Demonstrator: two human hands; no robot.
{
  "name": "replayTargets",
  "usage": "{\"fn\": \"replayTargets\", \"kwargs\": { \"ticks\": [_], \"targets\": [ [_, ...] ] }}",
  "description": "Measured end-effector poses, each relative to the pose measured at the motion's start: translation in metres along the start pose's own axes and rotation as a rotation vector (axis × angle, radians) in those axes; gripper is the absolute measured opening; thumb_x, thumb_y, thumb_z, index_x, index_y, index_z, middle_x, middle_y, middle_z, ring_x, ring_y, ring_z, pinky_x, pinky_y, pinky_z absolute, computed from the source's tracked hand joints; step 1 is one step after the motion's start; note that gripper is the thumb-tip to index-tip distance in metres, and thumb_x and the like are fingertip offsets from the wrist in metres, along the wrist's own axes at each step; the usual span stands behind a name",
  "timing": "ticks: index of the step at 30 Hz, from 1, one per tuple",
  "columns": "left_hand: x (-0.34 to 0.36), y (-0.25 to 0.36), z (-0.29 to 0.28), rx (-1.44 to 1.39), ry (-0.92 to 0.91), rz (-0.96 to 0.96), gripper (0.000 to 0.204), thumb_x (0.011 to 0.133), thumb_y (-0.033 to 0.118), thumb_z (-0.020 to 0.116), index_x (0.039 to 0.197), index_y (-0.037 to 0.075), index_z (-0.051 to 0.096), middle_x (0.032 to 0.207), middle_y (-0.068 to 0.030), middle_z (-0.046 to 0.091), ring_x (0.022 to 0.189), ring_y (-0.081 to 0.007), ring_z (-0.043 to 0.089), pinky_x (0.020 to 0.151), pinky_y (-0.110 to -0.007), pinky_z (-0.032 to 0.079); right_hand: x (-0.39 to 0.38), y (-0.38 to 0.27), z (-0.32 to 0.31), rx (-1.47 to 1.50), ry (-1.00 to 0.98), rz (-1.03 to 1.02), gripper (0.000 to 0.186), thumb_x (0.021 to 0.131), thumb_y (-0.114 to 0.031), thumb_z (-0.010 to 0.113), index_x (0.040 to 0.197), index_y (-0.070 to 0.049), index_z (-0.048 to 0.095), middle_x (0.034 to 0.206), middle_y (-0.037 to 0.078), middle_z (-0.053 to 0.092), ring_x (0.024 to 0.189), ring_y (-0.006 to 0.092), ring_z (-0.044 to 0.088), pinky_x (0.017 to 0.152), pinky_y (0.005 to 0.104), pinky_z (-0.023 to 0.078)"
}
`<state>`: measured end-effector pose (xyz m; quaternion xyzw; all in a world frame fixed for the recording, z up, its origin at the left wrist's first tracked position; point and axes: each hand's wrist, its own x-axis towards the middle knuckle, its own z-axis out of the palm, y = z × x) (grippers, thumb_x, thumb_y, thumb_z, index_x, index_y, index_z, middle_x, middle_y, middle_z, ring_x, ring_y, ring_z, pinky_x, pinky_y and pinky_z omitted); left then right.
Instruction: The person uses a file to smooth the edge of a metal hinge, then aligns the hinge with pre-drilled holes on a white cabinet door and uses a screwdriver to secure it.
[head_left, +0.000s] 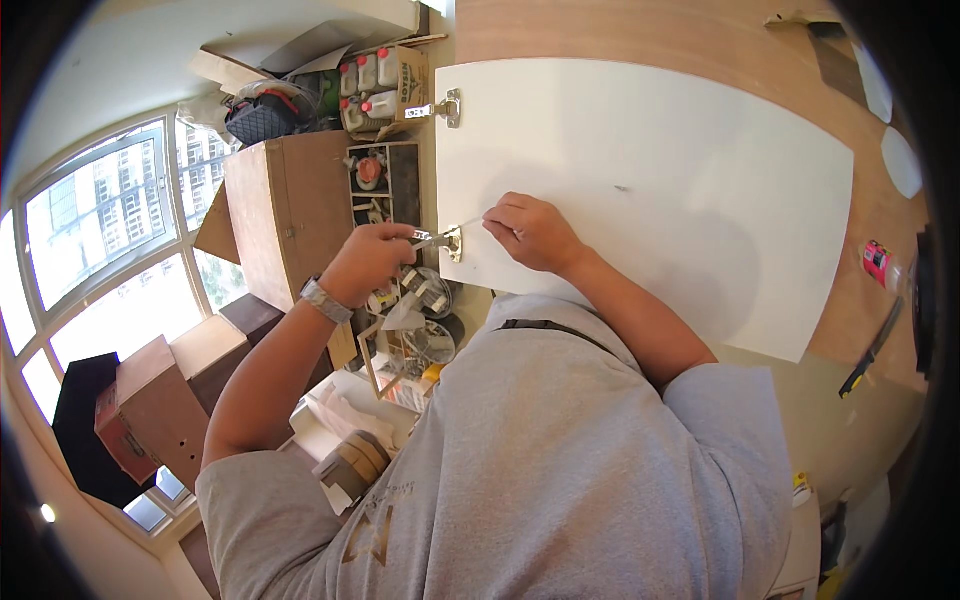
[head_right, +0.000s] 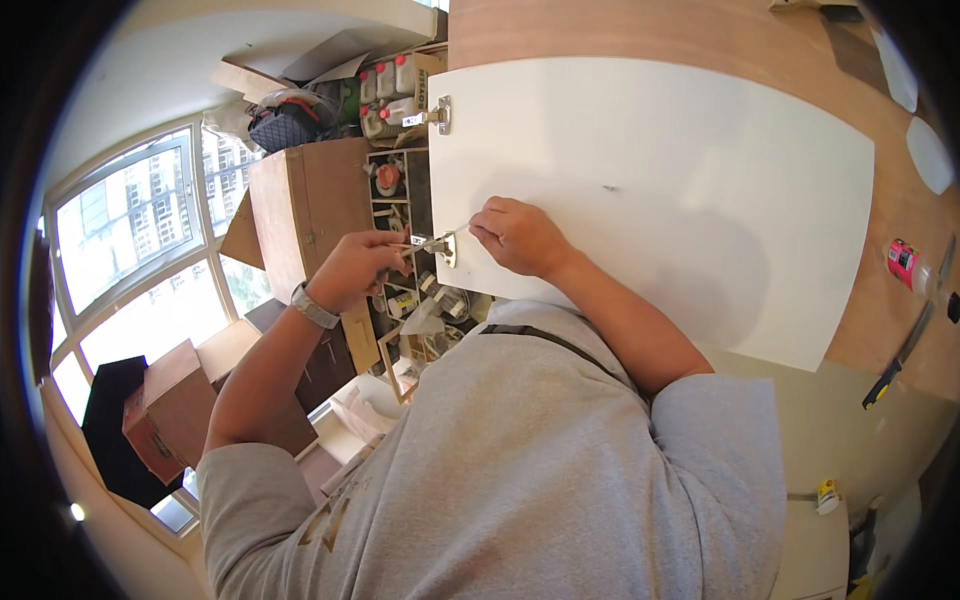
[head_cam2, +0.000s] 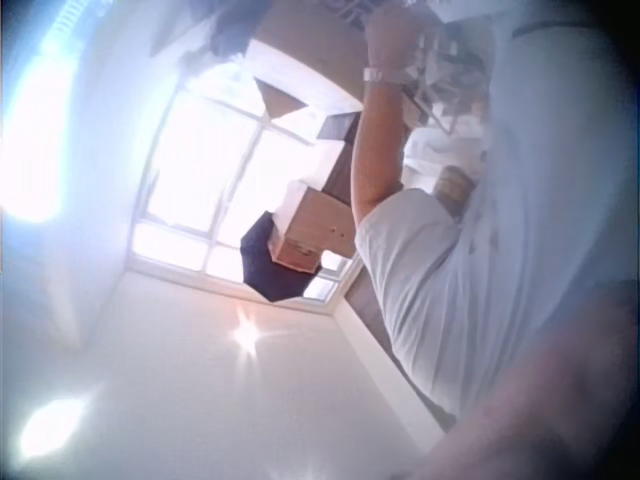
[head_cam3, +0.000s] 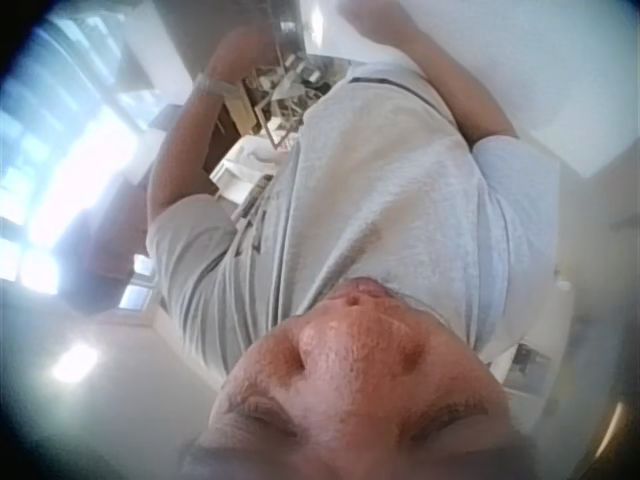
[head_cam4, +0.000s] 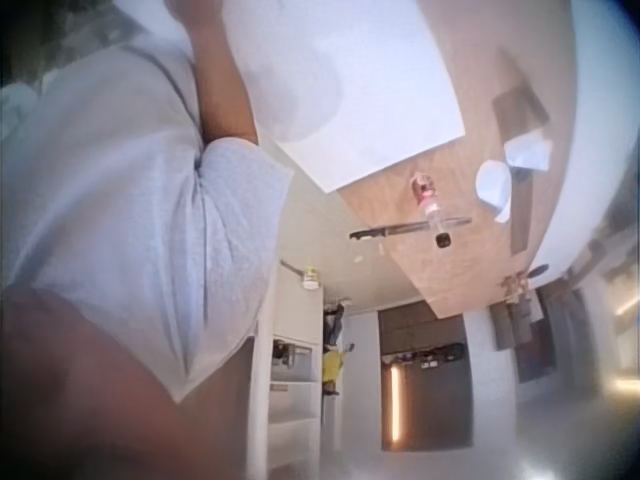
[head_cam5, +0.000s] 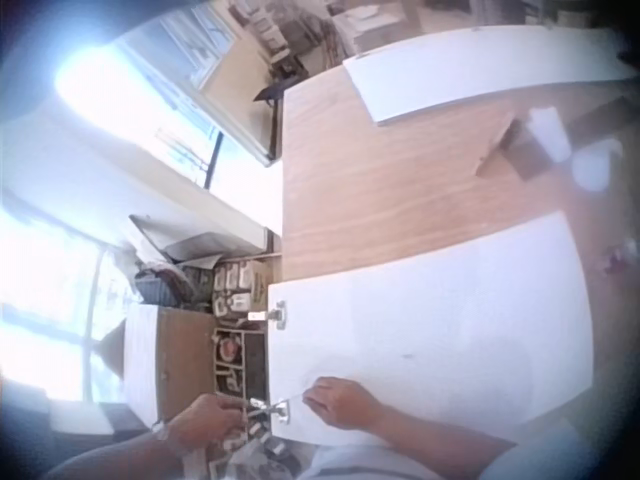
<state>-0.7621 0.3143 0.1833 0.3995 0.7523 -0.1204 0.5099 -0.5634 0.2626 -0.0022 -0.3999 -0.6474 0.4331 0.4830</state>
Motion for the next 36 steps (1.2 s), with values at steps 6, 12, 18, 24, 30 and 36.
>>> {"fn": "replayTargets", "kwargs": {
  "ticks": [6, 12, 18, 24, 30, 36],
  "targets": [
    [0.004, -0.014, 0.002, 0.853, -0.020, 0.379, 0.020, 0.078, 0.010, 0.059, 0.092, -0.005, 0.062, 0.091, -0.0149, 0.067, 0.063, -0.0299, 0.061, 0.059, -0.037, 0.052, 0.000, -0.001, -0.001, 0.028, -0.009, 0.016, 0.008, 0.086, -0.012, 0.065, 0.085, -0.004, 0.068, 0.079, 0.008, 0.061, 0.073, 0.0267, 0.061, 0.066, 0.0370, 0.051],
    [0.000, -0.003, 0.013, 1.302, 0.043, 0.551, 0.027, 0.075, 0.006, 0.055, 0.097, -0.003, 0.066, 0.090, -0.0153, 0.068, 0.076, -0.0336, 0.066, 0.066, -0.044, 0.054, 0.001, -0.001, 0.002, 0.002, -0.022, 0.005, 0.007, 0.086, -0.012, 0.065, 0.085, -0.005, 0.068, 0.080, 0.008, 0.061, 0.073, 0.0265, 0.061, 0.066, 0.0368, 0.051],
    [-0.002, 0.013, 0.002, 0.118, 0.012, 0.144, 0.030, 0.077, 0.012, 0.059, 0.100, -0.006, 0.066, 0.063, -0.0165, 0.062, 0.051, -0.0218, 0.062, 0.051, -0.032, 0.052, 0.001, -0.007, 0.004, -0.037, -0.017, 0.033, 0.008, 0.086, -0.013, 0.066, 0.086, -0.005, 0.068, 0.080, 0.007, 0.061, 0.071, 0.0240, 0.061, 0.065, 0.0342, 0.050],
    [0.008, 0.004, -0.002, 0.475, -0.019, 0.612, 0.023, 0.078, 0.019, 0.063, 0.081, -0.004, 0.068, 0.066, -0.0135, 0.066, 0.057, -0.0223, 0.062, 0.059, -0.033, 0.051, 0.021, -0.050, 0.000, 0.070, -0.056, 0.204, 0.016, 0.087, -0.012, 0.068, 0.102, -0.006, 0.068, 0.094, 0.007, 0.062, 0.072, 0.0157, 0.057, 0.065, 0.0288, 0.048],
    [0.046, -0.056, -0.017, -0.093, -0.323, 0.895, 0.027, 0.076, 0.011, 0.068, 0.098, -0.005, 0.062, 0.078, -0.0132, 0.065, 0.067, -0.0192, 0.062, 0.062, -0.032, 0.050, 0.071, -0.177, 0.021, -0.269, -0.303, -0.036, 0.031, 0.086, -0.020, 0.070, 0.115, -0.010, 0.064, 0.118, 0.008, 0.056, 0.083, 0.0197, 0.060, 0.070, 0.0324, 0.053],
    [0.110, -0.109, 0.010, -0.217, 0.014, 1.291, 0.033, 0.083, 0.001, 0.059, 0.116, -0.001, 0.061, 0.102, -0.0165, 0.066, 0.079, -0.0277, 0.064, 0.078, -0.036, 0.051, 0.102, -0.202, 0.054, -0.981, -0.850, 0.027, 0.031, 0.085, -0.012, 0.065, 0.115, -0.008, 0.058, 0.111, 0.008, 0.057, 0.095, 0.0259, 0.060, 0.073, 0.0363, 0.054]
  ]
}}
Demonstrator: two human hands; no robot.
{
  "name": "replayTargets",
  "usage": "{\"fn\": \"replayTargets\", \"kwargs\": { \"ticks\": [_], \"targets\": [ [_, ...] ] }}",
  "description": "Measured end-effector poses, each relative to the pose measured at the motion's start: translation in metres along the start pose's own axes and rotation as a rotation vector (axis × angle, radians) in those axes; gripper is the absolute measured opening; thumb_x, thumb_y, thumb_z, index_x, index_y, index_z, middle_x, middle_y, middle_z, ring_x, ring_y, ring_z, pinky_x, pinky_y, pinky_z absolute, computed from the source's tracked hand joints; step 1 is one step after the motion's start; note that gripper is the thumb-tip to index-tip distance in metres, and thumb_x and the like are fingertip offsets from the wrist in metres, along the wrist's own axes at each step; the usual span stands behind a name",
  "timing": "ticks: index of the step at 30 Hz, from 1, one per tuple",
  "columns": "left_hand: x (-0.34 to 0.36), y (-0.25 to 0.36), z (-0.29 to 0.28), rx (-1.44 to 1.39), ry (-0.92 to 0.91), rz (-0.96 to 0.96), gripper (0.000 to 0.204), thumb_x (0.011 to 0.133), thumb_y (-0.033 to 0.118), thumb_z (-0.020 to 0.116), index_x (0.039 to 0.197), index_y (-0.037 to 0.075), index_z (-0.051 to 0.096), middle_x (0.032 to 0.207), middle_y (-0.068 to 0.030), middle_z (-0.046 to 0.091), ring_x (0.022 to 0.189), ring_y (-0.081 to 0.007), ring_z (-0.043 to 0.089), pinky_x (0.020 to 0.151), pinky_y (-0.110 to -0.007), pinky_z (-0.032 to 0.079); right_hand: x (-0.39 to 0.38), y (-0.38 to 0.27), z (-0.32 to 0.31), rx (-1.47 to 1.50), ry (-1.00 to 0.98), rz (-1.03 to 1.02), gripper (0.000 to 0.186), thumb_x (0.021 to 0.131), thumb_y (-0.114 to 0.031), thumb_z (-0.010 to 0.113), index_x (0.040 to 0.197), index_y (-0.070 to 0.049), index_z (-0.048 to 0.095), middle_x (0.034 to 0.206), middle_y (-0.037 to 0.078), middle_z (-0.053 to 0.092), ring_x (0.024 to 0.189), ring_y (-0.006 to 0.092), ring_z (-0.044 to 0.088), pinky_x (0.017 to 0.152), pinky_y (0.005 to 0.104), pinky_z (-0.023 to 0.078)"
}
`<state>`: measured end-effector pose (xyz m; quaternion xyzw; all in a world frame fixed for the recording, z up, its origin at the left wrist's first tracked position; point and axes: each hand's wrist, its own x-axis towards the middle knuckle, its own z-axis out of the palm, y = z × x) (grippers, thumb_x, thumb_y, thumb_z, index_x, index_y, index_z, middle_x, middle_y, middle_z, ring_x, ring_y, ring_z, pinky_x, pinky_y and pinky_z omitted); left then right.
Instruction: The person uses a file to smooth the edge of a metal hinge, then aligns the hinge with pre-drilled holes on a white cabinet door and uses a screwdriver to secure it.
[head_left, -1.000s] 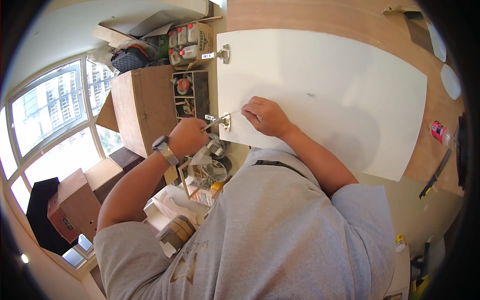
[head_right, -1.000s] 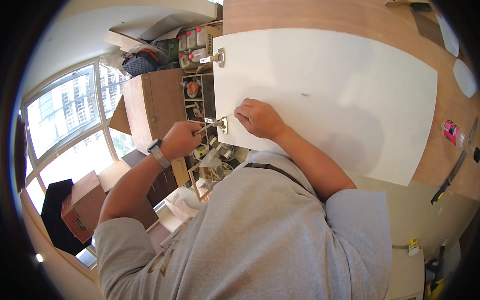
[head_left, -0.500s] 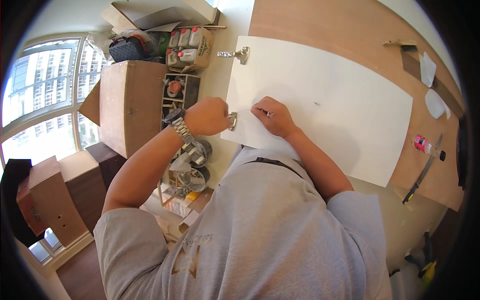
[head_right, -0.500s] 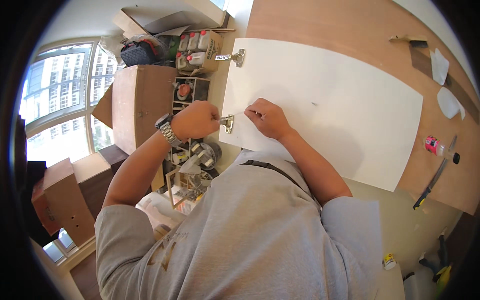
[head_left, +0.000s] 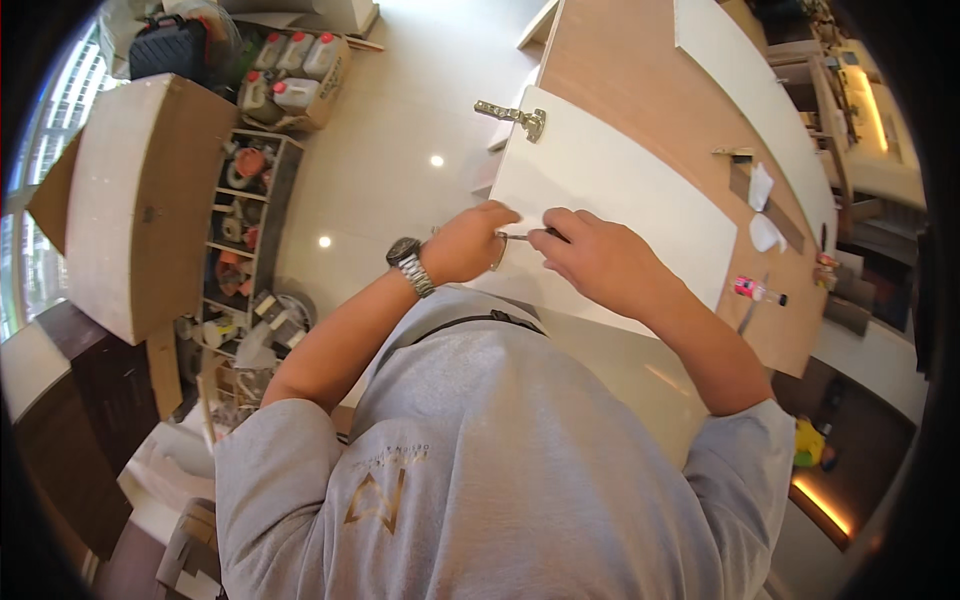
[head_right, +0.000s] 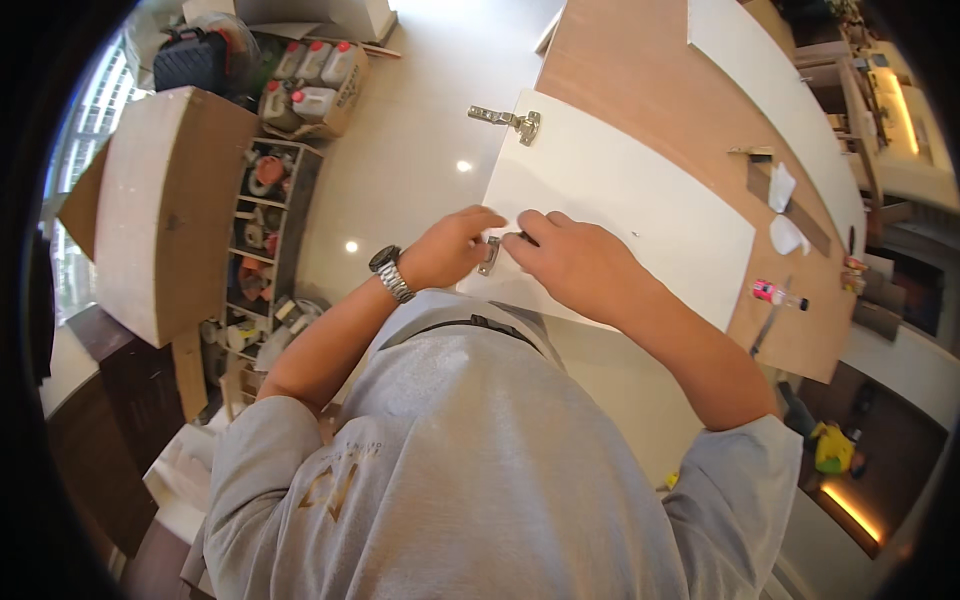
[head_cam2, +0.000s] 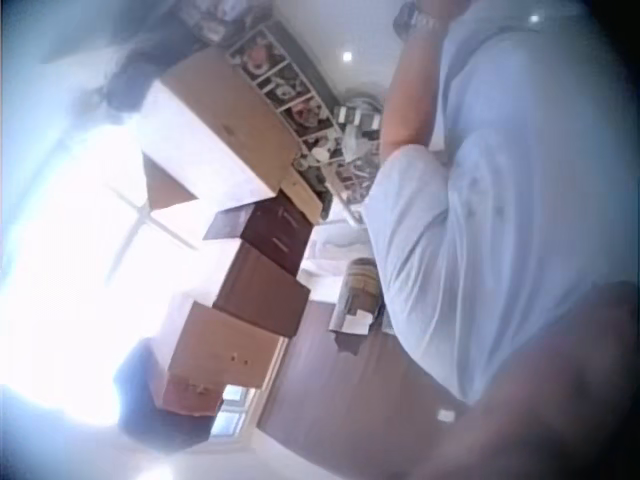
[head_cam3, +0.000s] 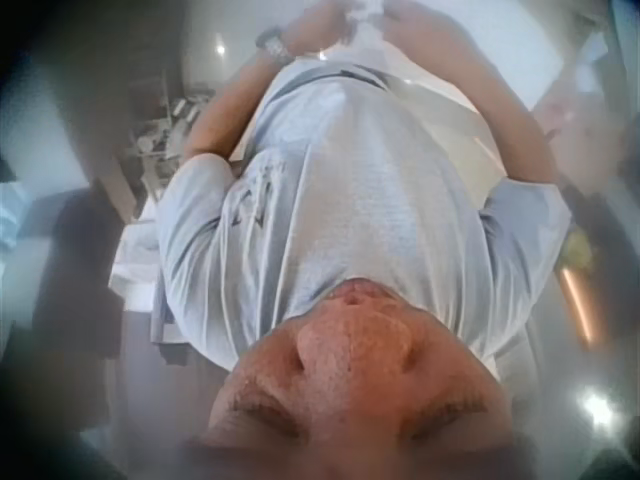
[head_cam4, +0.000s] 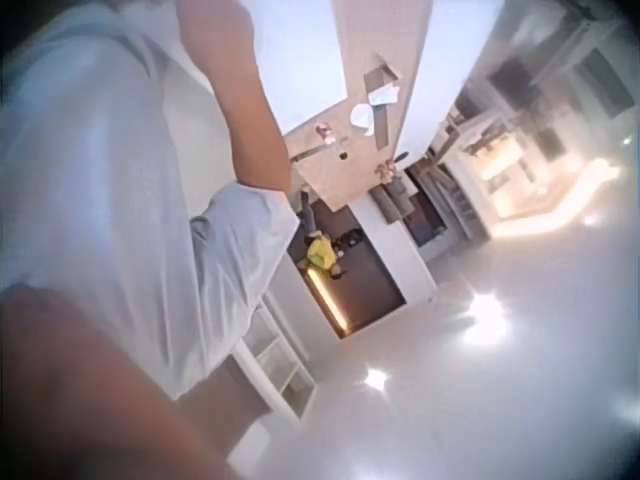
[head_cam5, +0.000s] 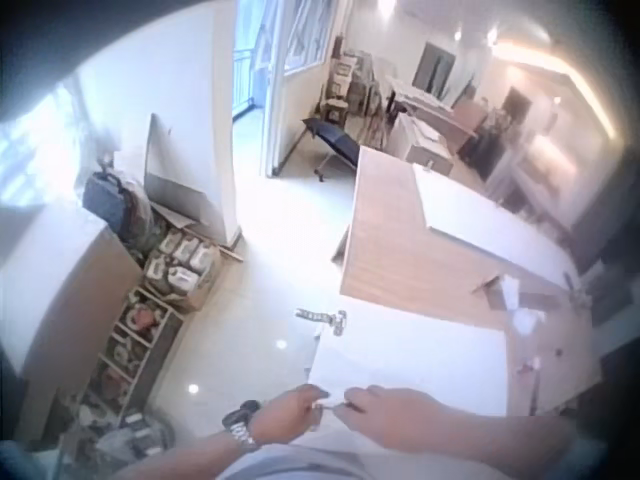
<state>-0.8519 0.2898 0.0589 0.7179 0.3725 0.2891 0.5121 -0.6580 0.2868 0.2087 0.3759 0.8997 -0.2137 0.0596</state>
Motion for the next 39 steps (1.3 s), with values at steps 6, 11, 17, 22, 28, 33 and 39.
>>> {"fn": "replayTargets", "kwargs": {
  "ticks": [6, 11, 17, 22, 28, 33, 39],
  "targets": [
    [-0.035, -0.037, 0.011, 0.183, 0.159, -0.062, 0.019, 0.081, 0.008, 0.062, 0.098, 0.006, 0.070, 0.097, -0.0078, 0.064, 0.092, -0.0274, 0.057, 0.083, -0.040, 0.045, 0.032, -0.015, -0.005, -0.367, -0.481, 0.090, 0.035, 0.084, -0.005, 0.055, 0.119, -0.004, 0.055, 0.098, 0.012, 0.058, 0.090, 0.0257, 0.061, 0.070, 0.0376, 0.054],
    [-0.014, -0.059, 0.023, 0.252, 0.188, 0.137, 0.010, 0.074, 0.012, 0.070, 0.084, 0.013, 0.073, 0.097, 0.0001, 0.059, 0.102, -0.0220, 0.051, 0.090, -0.042, 0.037, 0.058, -0.020, -0.007, -0.360, -0.660, 0.141, 0.027, 0.085, -0.007, 0.055, 0.111, 0.001, 0.058, 0.091, 0.015, 0.060, 0.077, 0.0301, 0.065, 0.063, 0.0405, 0.056],
    [-0.008, -0.064, 0.033, 0.239, 0.178, 0.082, 0.007, 0.075, 0.018, 0.071, 0.079, 0.012, 0.073, 0.093, 0.0001, 0.059, 0.101, -0.0224, 0.051, 0.090, -0.042, 0.036, 0.058, -0.019, 0.015, 0.029, -0.452, 0.559, 0.023, 0.089, -0.019, 0.058, 0.104, -0.003, 0.064, 0.080, 0.016, 0.063, 0.061, 0.0301, 0.062, 0.058, 0.0407, 0.051],
    [-0.006, -0.064, 0.030, 0.274, 0.172, 0.122, 0.006, 0.074, 0.018, 0.072, 0.078, 0.013, 0.073, 0.092, 0.0003, 0.058, 0.099, -0.0221, 0.050, 0.090, -0.041, 0.035, 0.087, -0.029, 0.003, 0.718, -0.385, 1.359, 0.024, 0.089, -0.024, 0.061, 0.097, -0.003, 0.064, 0.076, 0.017, 0.063, 0.061, 0.0323, 0.062, 0.060, 0.0418, 0.051],
    [-0.002, -0.066, 0.025, 0.292, 0.139, 0.149, 0.006, 0.075, 0.019, 0.071, 0.077, 0.013, 0.073, 0.091, 0.0007, 0.057, 0.098, -0.0216, 0.049, 0.090, -0.040, 0.035, 0.068, -0.017, 0.015, -0.237, -0.477, 0.295, 0.026, 0.088, -0.027, 0.062, 0.095, -0.003, 0.063, 0.078, 0.017, 0.063, 0.065, 0.0334, 0.063, 0.066, 0.0429, 0.052],
    [-0.001, -0.063, 0.024, 0.249, 0.118, 0.140, 0.007, 0.074, 0.019, 0.071, 0.077, 0.013, 0.073, 0.091, 0.0003, 0.057, 0.098, -0.0218, 0.049, 0.089, -0.039, 0.036, 0.079, -0.005, 0.013, -0.070, -0.450, 0.529, 0.026, 0.089, -0.028, 0.063, 0.086, -0.002, 0.061, 0.072, 0.013, 0.060, 0.056, 0.0259, 0.059, 0.054, 0.0385, 0.049],
    [-0.003, -0.068, 0.022, 0.227, 0.057, 0.113, 0.007, 0.075, 0.017, 0.070, 0.079, 0.012, 0.073, 0.098, -0.0017, 0.058, 0.103, -0.0231, 0.048, 0.090, -0.040, 0.038, 0.066, -0.005, 0.014, 0.707, -0.248, 1.443, 0.030, 0.089, -0.030, 0.065, 0.083, -0.001, 0.060, 0.067, 0.009, 0.057, 0.047, 0.0147, 0.044, 0.041, 0.0287, 0.036]
  ]
}}
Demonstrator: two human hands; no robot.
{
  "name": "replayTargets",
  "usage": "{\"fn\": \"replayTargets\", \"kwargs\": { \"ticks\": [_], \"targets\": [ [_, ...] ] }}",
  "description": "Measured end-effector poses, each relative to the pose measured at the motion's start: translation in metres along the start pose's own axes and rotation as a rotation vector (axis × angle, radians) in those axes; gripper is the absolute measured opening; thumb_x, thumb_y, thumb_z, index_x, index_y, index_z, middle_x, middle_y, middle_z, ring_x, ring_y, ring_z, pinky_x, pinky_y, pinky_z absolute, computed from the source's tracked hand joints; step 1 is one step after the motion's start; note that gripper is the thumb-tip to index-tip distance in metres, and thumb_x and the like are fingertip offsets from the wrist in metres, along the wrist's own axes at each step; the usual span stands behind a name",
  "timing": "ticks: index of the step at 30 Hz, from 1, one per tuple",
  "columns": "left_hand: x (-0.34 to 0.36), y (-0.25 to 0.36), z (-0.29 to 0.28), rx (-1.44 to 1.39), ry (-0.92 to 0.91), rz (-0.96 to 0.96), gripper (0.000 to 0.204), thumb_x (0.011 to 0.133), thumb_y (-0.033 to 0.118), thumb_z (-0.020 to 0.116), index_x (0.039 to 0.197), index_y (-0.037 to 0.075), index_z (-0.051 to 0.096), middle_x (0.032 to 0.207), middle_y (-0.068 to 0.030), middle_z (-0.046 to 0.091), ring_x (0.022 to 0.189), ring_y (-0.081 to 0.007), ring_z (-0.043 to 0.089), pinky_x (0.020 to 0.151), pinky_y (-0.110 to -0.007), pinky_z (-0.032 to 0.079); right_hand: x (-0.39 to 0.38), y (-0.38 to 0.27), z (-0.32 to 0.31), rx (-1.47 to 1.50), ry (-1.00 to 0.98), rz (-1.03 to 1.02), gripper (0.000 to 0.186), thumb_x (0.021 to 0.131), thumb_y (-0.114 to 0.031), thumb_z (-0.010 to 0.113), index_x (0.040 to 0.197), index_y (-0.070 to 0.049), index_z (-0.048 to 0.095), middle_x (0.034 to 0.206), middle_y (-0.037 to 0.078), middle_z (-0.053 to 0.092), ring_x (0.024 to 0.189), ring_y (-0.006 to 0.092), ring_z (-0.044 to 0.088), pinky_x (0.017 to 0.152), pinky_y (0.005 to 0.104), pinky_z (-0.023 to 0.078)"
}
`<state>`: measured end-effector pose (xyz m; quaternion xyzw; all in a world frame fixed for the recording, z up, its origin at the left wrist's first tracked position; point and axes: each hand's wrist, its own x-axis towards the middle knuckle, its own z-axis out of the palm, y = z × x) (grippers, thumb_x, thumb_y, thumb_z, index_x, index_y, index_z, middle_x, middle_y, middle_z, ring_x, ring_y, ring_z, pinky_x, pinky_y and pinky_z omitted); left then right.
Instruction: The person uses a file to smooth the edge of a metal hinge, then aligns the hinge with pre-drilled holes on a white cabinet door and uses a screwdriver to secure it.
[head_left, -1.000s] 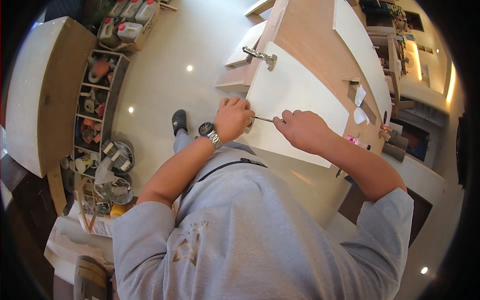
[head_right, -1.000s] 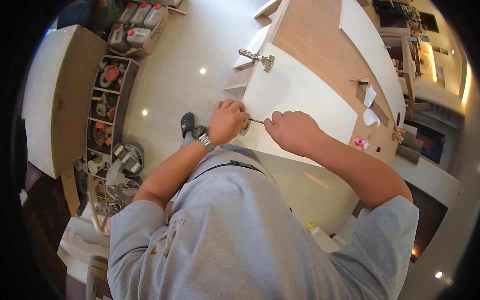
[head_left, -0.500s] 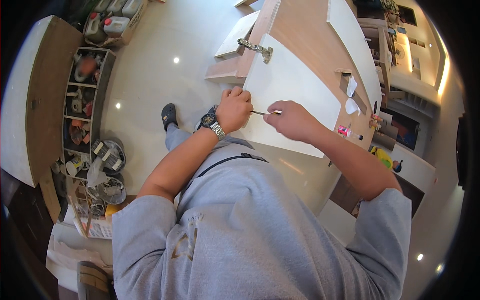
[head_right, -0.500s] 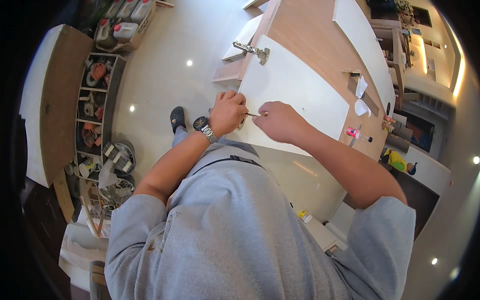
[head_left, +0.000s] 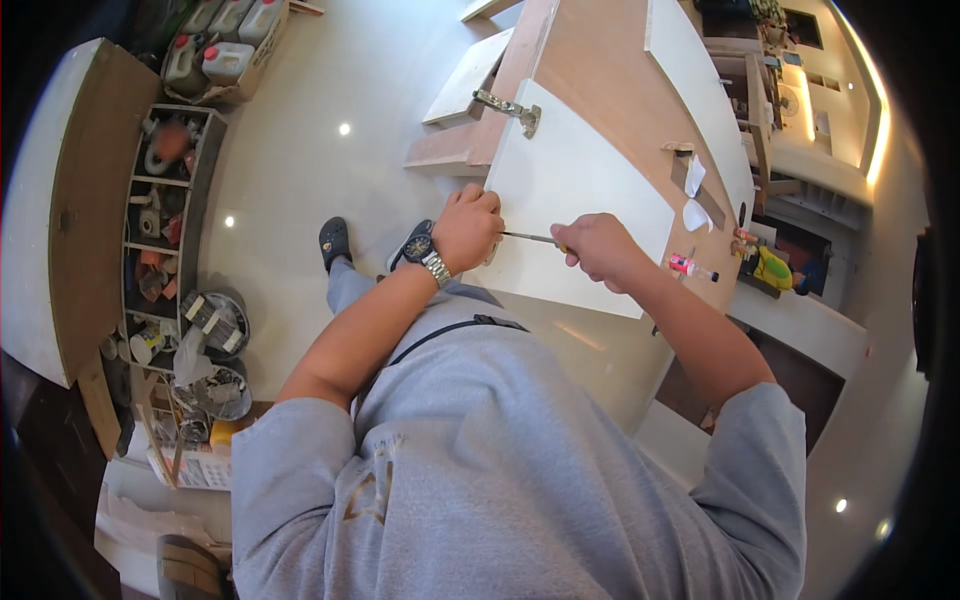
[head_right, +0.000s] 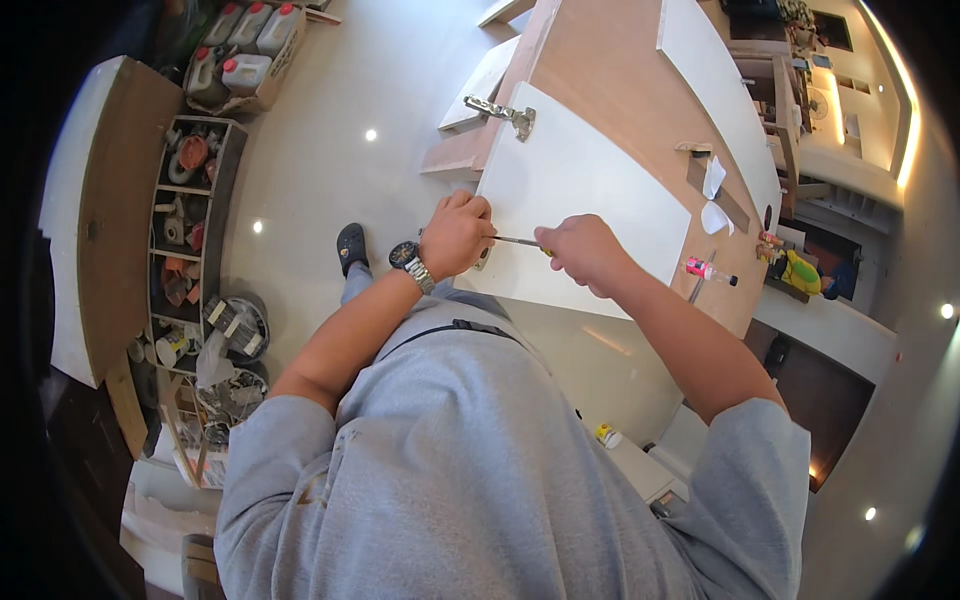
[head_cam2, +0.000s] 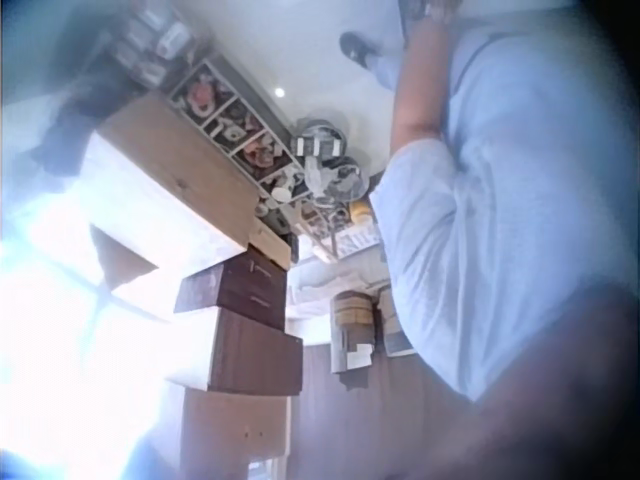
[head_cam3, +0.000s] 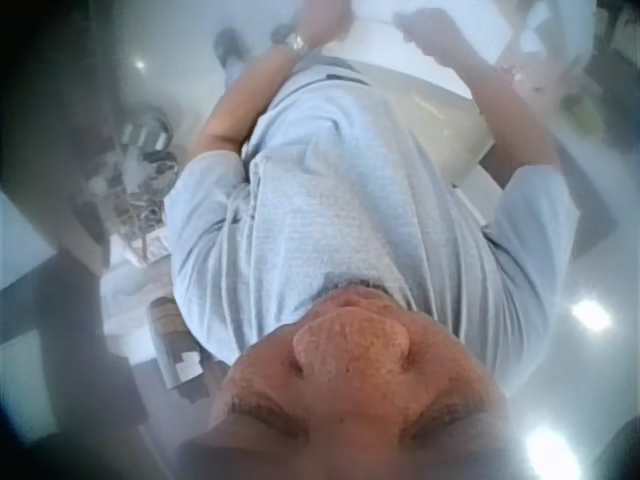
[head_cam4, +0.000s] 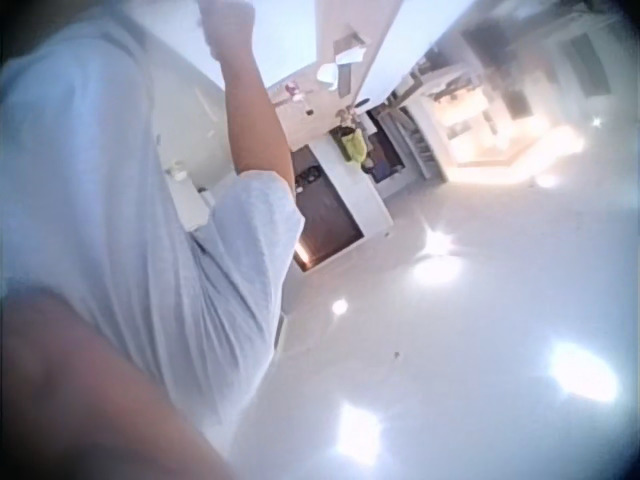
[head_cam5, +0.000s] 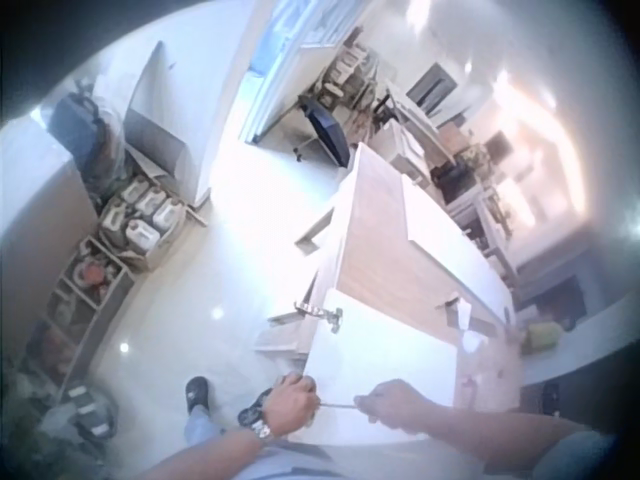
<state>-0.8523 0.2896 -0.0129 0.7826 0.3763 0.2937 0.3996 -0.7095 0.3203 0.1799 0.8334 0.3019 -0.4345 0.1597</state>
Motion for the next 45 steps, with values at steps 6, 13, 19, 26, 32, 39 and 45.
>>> {"fn": "replayTargets", "kwargs": {
  "ticks": [6, 13, 19, 26, 32, 39, 45],
  "targets": [
    [-0.004, 0.000, -0.012, -0.103, -0.038, -0.015, 0.027, 0.071, 0.018, 0.073, 0.098, 0.009, 0.072, 0.109, -0.0056, 0.059, 0.113, -0.0266, 0.048, 0.099, -0.042, 0.036, -0.023, 0.007, 0.016, -0.959, 0.149, -0.869, 0.028, 0.085, -0.024, 0.065, 0.101, -0.001, 0.063, 0.107, 0.021, 0.061, 0.082, 0.0356, 0.064, 0.075, 0.0425, 0.054],
    [-0.025, 0.007, -0.034, -0.138, 0.102, -0.057, 0.036, 0.071, 0.016, 0.073, 0.105, 0.008, 0.069, 0.120, -0.0091, 0.056, 0.120, -0.0304, 0.045, 0.103, -0.044, 0.033, -0.007, 0.001, 0.018, -0.584, 0.080, -0.652, 0.022, 0.086, -0.020, 0.063, 0.093, 0.001, 0.062, 0.091, 0.019, 0.063, 0.066, 0.0310, 0.062, 0.064, 0.0393, 0.052],
    [-0.033, 0.002, -0.039, -0.130, 0.207, -0.065, 0.030, 0.073, 0.016, 0.072, 0.101, 0.008, 0.070, 0.117, -0.0092, 0.058, 0.116, -0.0303, 0.046, 0.103, -0.046, 0.033, -0.002, 0.008, 0.005, -0.114, 0.017, -0.246, 0.021, 0.086, -0.018, 0.064, 0.096, 0.000, 0.063, 0.088, 0.018, 0.064, 0.066, 0.0287, 0.062, 0.064, 0.0385, 0.052],
    [-0.057, -0.003, -0.058, -0.051, 0.257, -0.102, 0.022, 0.074, 0.015, 0.070, 0.094, 0.007, 0.071, 0.111, -0.0082, 0.060, 0.112, -0.0293, 0.050, 0.103, -0.047, 0.033, -0.025, -0.002, 0.010, -1.183, 0.118, -0.981, 0.020, 0.086, -0.015, 0.063, 0.099, -0.001, 0.065, 0.090, 0.019, 0.065, 0.073, 0.0303, 0.064, 0.067, 0.0418, 0.053],
    [-0.080, -0.002, -0.064, -0.046, 0.355, -0.200, 0.017, 0.075, 0.012, 0.069, 0.091, 0.008, 0.070, 0.104, -0.0042, 0.062, 0.107, -0.0273, 0.052, 0.099, -0.048, 0.035, -0.002, 0.002, 0.013, -0.905, 0.063, -0.776, 0.020, 0.085, -0.015, 0.063, 0.099, 0.000, 0.066, 0.083, 0.016, 0.065, 0.064, 0.0260, 0.060, 0.055, 0.0381, 0.049],
    [-0.093, -0.006, -0.019, -0.262, 0.131, -0.322, 0.014, 0.080, 0.015, 0.066, 0.088, 0.003, 0.067, 0.082, -0.0121, 0.063, 0.076, -0.0301, 0.059, 0.070, -0.043, 0.046, -0.004, 0.016, 0.010, 0.126, -0.082, -0.057, 0.027, 0.084, -0.016, 0.066, 0.104, 0.003, 0.064, 0.079, 0.010, 0.060, 0.055, 0.0162, 0.052, 0.043, 0.0285, 0.039],
    [-0.085, -0.003, 0.004, -0.804, -0.103, -0.457, 0.028, 0.084, 0.021, 0.066, 0.075, -0.005, 0.058, 0.063, -0.0190, 0.055, 0.055, -0.0302, 0.049, 0.058, -0.041, 0.041, -0.027, -0.001, 0.021, -1.278, 0.026, -0.794, 0.024, 0.085, -0.013, 0.062, 0.106, -0.002, 0.064, 0.086, 0.017, 0.061, 0.078, 0.0340, 0.062, 0.073, 0.0446, 0.052]
  ]
}}
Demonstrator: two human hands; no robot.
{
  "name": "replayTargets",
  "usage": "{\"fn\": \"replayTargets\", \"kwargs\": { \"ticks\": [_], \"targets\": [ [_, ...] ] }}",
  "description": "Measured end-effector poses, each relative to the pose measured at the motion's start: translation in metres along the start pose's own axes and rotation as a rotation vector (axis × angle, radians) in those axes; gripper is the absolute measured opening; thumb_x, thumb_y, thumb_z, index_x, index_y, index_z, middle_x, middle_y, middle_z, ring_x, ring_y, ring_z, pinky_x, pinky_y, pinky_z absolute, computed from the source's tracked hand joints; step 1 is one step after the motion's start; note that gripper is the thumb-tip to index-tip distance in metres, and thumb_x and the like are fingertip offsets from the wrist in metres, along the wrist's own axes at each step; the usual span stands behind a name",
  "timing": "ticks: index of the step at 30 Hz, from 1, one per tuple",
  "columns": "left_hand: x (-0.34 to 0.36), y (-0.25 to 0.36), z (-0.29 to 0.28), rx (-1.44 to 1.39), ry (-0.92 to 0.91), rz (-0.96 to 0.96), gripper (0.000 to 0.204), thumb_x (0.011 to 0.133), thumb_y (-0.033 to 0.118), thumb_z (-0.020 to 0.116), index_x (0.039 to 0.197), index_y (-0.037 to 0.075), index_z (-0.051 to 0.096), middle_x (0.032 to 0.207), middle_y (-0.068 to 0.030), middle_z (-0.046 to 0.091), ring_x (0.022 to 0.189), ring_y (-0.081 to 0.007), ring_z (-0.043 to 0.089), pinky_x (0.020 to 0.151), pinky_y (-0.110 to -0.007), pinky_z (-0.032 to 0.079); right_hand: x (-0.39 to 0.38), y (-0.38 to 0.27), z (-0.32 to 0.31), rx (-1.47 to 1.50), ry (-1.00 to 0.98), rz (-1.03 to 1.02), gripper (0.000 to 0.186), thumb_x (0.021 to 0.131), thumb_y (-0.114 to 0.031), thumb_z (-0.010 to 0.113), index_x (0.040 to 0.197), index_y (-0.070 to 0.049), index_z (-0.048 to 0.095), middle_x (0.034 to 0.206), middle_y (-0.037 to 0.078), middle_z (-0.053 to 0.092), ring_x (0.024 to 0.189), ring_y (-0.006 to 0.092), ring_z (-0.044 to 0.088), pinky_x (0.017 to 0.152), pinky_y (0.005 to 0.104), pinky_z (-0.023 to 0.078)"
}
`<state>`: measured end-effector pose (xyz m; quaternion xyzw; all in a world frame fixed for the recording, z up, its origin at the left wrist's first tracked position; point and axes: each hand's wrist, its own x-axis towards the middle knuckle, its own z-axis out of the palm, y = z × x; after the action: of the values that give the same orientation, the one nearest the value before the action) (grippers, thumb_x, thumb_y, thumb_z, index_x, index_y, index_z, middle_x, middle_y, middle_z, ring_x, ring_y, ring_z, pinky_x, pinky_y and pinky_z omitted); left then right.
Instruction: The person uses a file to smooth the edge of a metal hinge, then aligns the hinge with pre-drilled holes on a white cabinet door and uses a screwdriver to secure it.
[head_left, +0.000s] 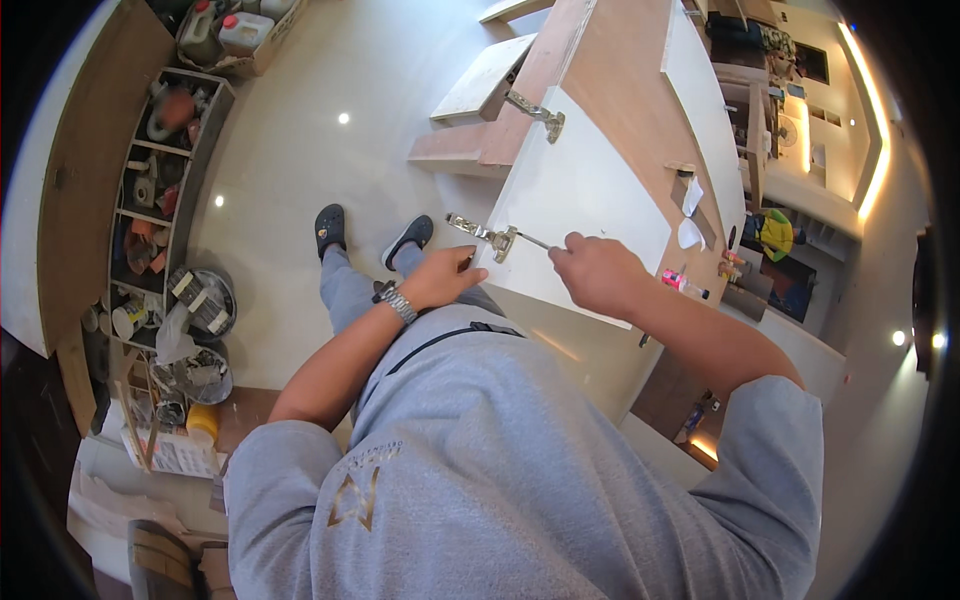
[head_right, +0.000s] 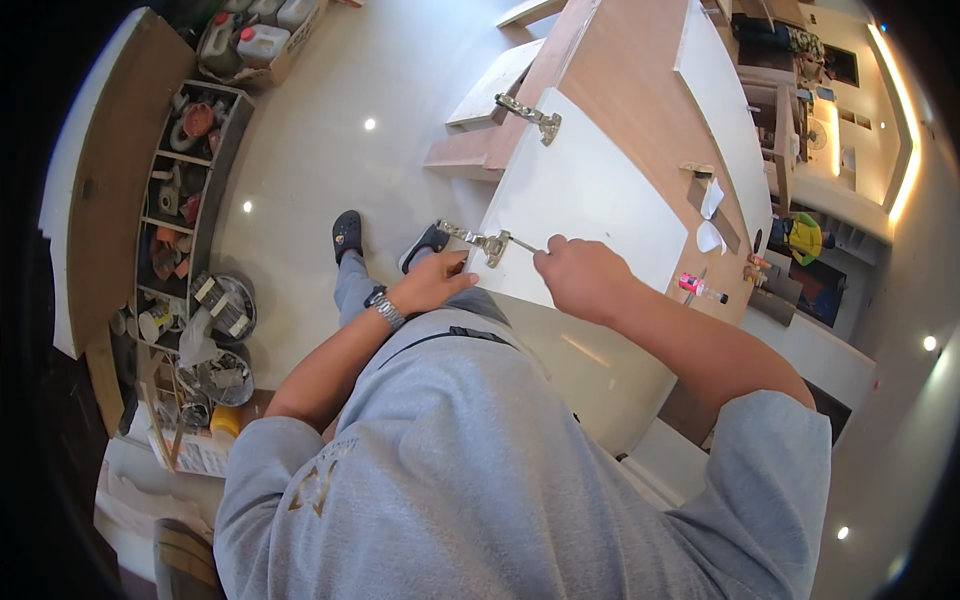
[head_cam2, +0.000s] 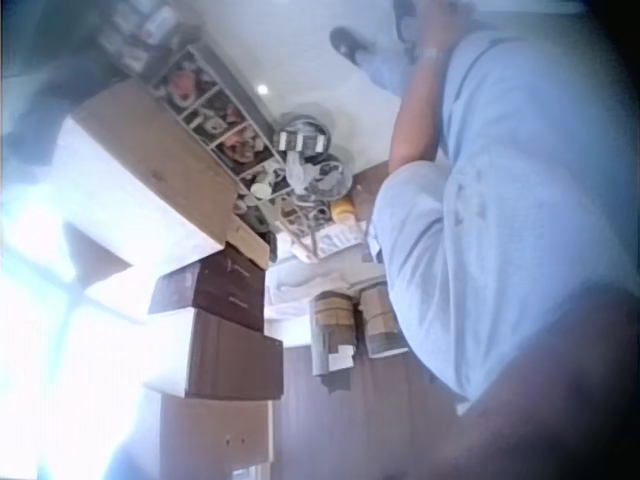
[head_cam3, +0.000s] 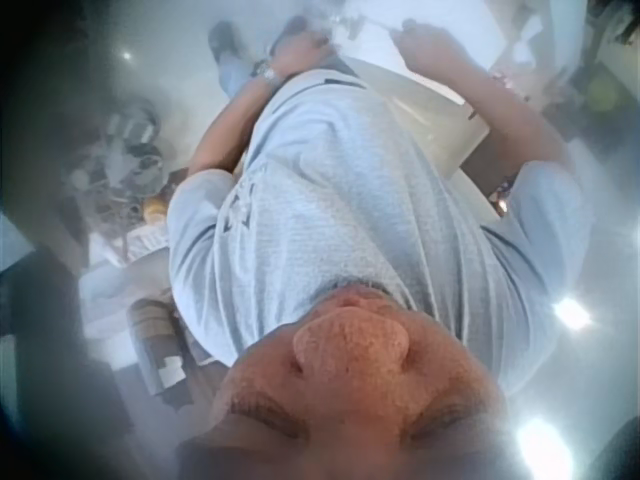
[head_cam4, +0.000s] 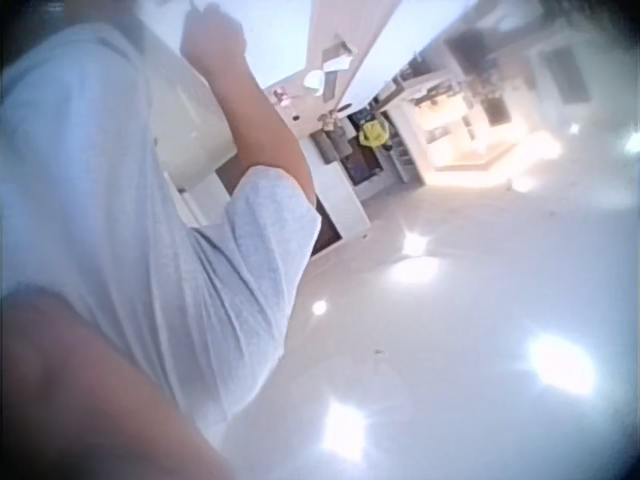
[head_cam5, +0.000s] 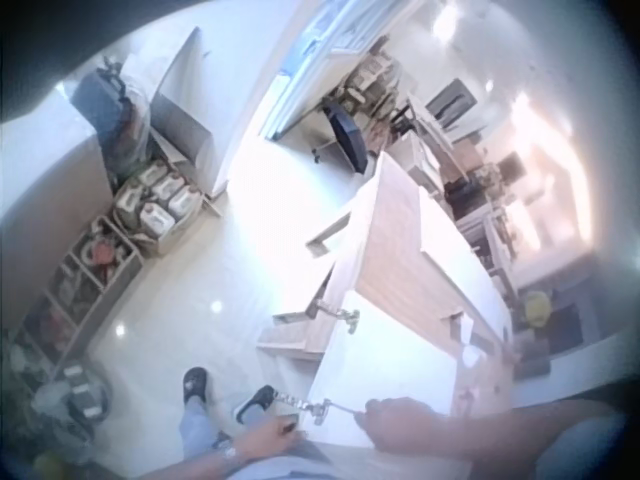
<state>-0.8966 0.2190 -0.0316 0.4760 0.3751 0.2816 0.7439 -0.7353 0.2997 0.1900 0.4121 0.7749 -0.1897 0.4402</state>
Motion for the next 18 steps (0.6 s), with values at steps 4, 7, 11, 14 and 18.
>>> {"fn": "replayTargets", "kwargs": {
  "ticks": [4, 7, 11, 14, 18],
  "targets": [
    [0.014, -0.012, 0.007, 0.029, 0.014, 0.030, 0.033, 0.083, 0.021, 0.068, 0.071, -0.006, 0.054, 0.059, -0.0192, 0.049, 0.053, -0.0254, 0.046, 0.056, -0.040, 0.039, 0.012, 0.026, 0.026, 0.213, 0.330, -0.090, 0.018, 0.085, -0.013, 0.062, 0.097, 0.001, 0.064, 0.078, 0.015, 0.062, 0.062, 0.0261, 0.059, 0.056, 0.0378, 0.050],
    [0.012, -0.023, 0.006, 0.005, 0.007, -0.009, 0.033, 0.083, 0.020, 0.069, 0.069, -0.006, 0.053, 0.057, -0.0178, 0.047, 0.052, -0.0223, 0.044, 0.055, -0.039, 0.038, 0.021, 0.016, -0.004, 1.541, 0.041, 0.876, 0.018, 0.085, -0.014, 0.063, 0.091, 0.002, 0.065, 0.073, 0.007, 0.058, 0.047, 0.0076, 0.039, 0.039, 0.0219, 0.028],
    [0.011, 0.000, 0.000, 0.019, -0.008, -0.038, 0.032, 0.082, 0.018, 0.070, 0.068, -0.006, 0.053, 0.056, -0.0168, 0.047, 0.051, -0.0195, 0.040, 0.053, -0.038, 0.037, 0.008, 0.019, 0.019, 1.453, 0.025, 0.737, 0.020, 0.084, -0.016, 0.065, 0.093, 0.002, 0.065, 0.077, 0.012, 0.061, 0.052, 0.0150, 0.050, 0.043, 0.0281, 0.039],
    [0.011, -0.005, 0.001, 0.024, -0.006, -0.047, 0.032, 0.081, 0.018, 0.070, 0.068, -0.006, 0.053, 0.056, -0.0166, 0.048, 0.051, -0.0201, 0.042, 0.053, -0.038, 0.037, 0.000, 0.008, 0.020, 0.335, 0.362, 0.026, 0.024, 0.082, -0.019, 0.068, 0.097, 0.001, 0.065, 0.084, 0.017, 0.064, 0.065, 0.0249, 0.061, 0.055, 0.0356, 0.049],
    [0.010, -0.012, 0.006, -0.020, 0.018, -0.050, 0.032, 0.081, 0.018, 0.071, 0.068, -0.006, 0.053, 0.056, -0.0167, 0.048, 0.051, -0.0207, 0.042, 0.053, -0.038, 0.037, 0.005, 0.007, 0.017, 0.065, 0.104, 0.008, 0.025, 0.082, -0.018, 0.069, 0.096, 0.001, 0.064, 0.093, 0.020, 0.063, 0.078, 0.0295, 0.062, 0.062, 0.0383, 0.052]
  ]
}}
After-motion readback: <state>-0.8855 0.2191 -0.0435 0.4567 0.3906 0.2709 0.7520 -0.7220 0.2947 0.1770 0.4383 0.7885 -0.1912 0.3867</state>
